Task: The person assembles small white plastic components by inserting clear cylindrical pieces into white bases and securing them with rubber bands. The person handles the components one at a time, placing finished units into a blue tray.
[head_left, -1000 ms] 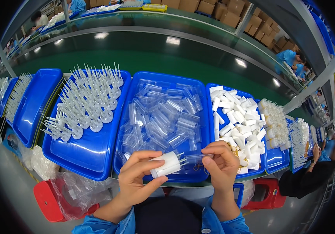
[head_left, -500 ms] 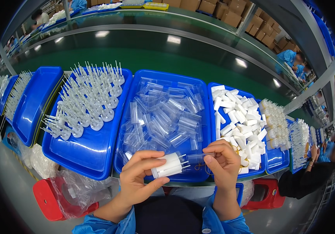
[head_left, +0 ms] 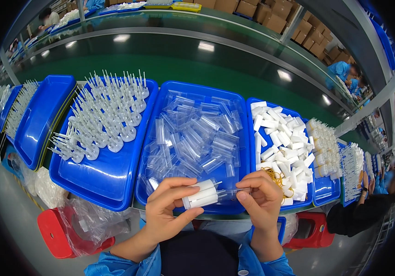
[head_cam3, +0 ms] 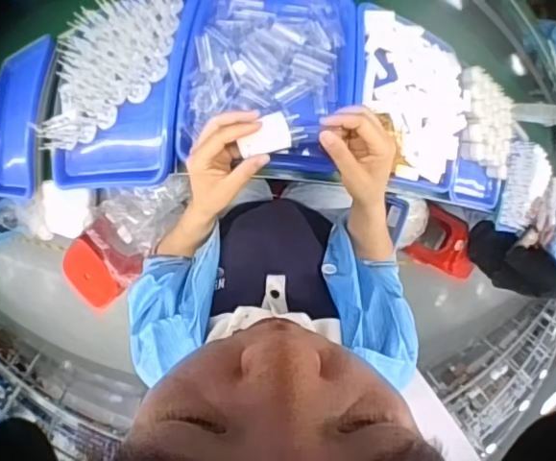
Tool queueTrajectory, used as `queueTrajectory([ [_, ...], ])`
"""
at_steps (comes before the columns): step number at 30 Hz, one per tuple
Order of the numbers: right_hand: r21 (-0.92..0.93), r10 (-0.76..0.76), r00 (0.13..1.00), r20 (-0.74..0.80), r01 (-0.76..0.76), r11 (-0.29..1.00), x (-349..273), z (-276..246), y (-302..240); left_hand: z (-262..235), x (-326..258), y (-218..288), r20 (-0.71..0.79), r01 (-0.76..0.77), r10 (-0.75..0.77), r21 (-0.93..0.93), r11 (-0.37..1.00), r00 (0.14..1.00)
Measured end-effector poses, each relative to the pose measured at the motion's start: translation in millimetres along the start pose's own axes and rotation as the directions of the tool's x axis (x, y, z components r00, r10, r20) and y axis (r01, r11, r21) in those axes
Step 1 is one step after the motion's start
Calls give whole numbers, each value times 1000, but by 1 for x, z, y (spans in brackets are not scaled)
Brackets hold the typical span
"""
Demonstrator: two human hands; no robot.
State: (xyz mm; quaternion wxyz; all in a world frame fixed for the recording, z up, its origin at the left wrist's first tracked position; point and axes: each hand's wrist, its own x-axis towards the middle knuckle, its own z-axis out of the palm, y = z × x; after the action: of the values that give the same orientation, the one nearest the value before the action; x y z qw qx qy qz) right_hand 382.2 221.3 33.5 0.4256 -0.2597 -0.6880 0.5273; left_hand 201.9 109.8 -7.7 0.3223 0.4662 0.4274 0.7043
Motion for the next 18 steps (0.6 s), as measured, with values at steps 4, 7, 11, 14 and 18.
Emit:
queueTrajectory([
  [4,-16,8,998,-55,-9,1000,-2,5,0,0,0,2,31,-11,8,107,994,999],
  [7,-50,54,997,-55,-56,997,-5,4,-2,-2,0,0,26,2,-4,81,997,1000],
  [11,-95,30,1000,8,-29,995,0,-5,-4,0,0,1,38,-12,8,98,995,999],
  [14,18,86,996,-23,-86,996,-1,-1,-4,1,1,1,44,-16,12,94,995,999],
  [18,24,87,993,-84,-85,996,-10,5,-1,-1,1,0,67,-39,30,137,990,997],
])
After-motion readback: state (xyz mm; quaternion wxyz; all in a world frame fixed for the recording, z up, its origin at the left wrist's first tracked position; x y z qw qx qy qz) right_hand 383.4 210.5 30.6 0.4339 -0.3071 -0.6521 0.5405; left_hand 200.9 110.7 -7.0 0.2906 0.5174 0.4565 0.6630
